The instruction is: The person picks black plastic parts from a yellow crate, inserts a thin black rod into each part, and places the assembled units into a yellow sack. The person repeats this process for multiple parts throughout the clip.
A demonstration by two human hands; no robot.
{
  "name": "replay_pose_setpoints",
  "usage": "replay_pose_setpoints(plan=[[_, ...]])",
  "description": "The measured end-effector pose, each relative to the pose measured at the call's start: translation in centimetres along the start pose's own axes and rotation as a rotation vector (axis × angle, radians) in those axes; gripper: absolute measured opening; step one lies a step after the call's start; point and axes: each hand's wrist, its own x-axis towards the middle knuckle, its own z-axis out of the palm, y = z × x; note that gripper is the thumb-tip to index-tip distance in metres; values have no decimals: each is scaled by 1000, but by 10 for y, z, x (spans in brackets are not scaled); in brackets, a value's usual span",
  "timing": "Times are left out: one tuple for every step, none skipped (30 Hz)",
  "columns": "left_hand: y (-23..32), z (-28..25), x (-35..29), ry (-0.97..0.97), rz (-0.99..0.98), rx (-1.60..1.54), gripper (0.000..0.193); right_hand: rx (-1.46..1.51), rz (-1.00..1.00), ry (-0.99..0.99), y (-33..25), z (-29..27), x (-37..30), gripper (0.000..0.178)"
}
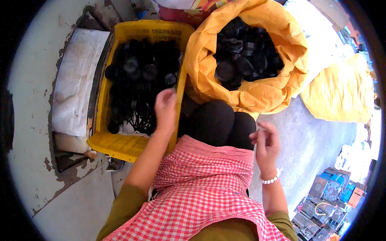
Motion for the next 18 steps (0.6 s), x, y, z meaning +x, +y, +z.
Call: replay_pose_setpoints(plan=[[-38,-34,9,97,14,120,40,21,58,-29,7,7,-10,21],[-58,-62,16,192,72,425,43,44,82,-42,9,14,-17,20],[-75,-89,19,237,97,582,54,94,115,-48,11,22,-23,19],[-81,-100,22,253,150,813,62,96,112,-60,14,29,-26,19],[-89,-109,24,264,203,1045,71,99,110,-70,15,35,-29,19],[-92,-111,27,259,228,1167,76,124,142,-77,13,39,-29,18],[-95,-111,31,253,255,1290,82,150,174,-82,11,43,-29,17],[-97,-112,35,246,281,1413,87,176,207,-87,9,46,-28,17],[-103,-111,42,254,253,1400,89,195,193,-76,8,46,-27,16],[-109,-110,48,265,218,1387,90,211,179,-71,7,44,-25,15],[-114,-110,54,275,183,1374,92,228,166,-66,6,42,-24,15],[-113,-112,55,265,147,1353,86,222,155,-61,6,38,-23,14],[-108,-116,56,233,139,1313,84,220,144,-46,6,34,-23,14],[-103,-121,54,202,131,1273,83,218,132,-33,6,29,-24,13],[-97,-129,53,184,125,1234,81,222,130,-25,7,25,-24,13],[-89,-138,51,172,223,1242,74,228,132,-15,10,23,-26,13],[-82,-144,47,157,202,1193,72,234,133,-8,11,22,-27,14],[-63,-149,39,144,182,1148,69,248,140,-7,11,24,-27,14]])
